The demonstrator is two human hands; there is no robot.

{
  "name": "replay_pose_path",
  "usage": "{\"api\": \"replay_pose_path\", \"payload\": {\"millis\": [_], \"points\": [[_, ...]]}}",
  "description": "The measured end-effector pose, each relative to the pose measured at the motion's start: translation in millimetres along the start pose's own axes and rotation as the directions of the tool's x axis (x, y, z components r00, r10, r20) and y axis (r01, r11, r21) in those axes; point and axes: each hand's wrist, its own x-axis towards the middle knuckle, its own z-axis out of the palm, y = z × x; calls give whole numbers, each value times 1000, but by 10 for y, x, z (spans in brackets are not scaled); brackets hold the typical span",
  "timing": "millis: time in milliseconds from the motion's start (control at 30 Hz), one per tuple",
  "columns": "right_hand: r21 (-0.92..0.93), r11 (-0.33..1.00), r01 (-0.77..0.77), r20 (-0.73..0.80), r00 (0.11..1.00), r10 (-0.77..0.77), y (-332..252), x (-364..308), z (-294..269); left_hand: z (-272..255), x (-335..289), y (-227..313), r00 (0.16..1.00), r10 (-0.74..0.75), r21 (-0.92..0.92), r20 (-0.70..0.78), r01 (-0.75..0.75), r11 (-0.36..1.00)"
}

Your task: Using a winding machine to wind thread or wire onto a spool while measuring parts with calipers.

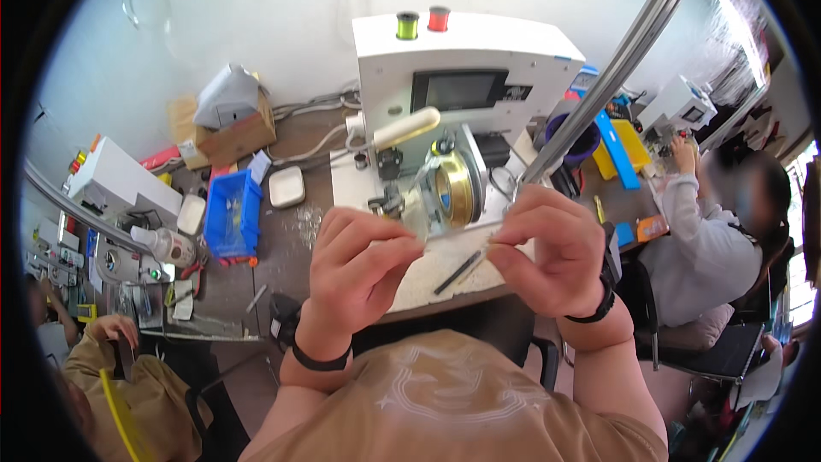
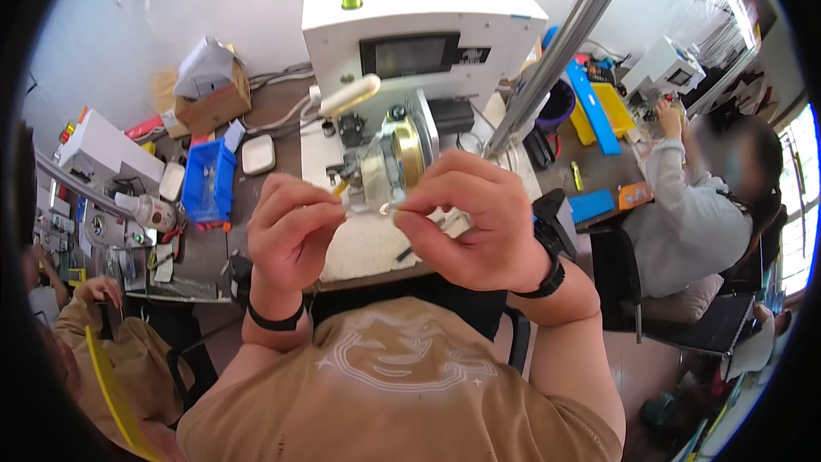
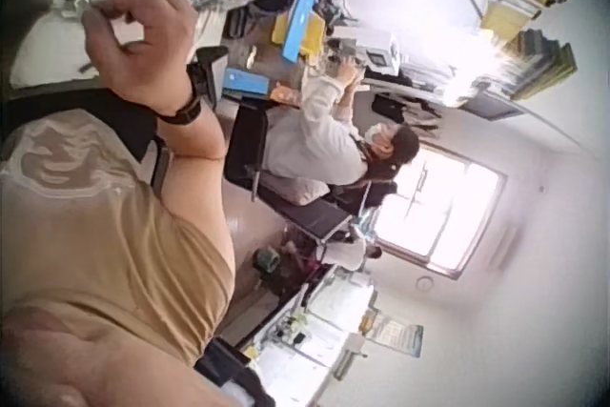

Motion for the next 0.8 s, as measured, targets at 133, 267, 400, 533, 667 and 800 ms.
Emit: {"api": "replay_pose_path", "payload": {"millis": [133,267,400,533,667,800], "points": [[-27,995,-98,61,993,99,51,-124,152,145,46,57,992,125,25,32,-126,992],[6,984,-179,87,980,178,96,-206,232,211,24,66,989,146,18,37,-147,989],[29,977,-212,80,975,209,125,-243,266,228,-7,57,989,134,13,54,-135,991],[25,975,-223,72,973,221,146,-265,285,217,-18,36,989,135,16,54,-136,991],[28,972,-232,86,970,229,156,-276,287,203,-25,19,989,140,25,56,-141,990],[26,970,-241,108,966,237,172,-272,294,201,-28,14,988,141,36,62,-143,989]]}}
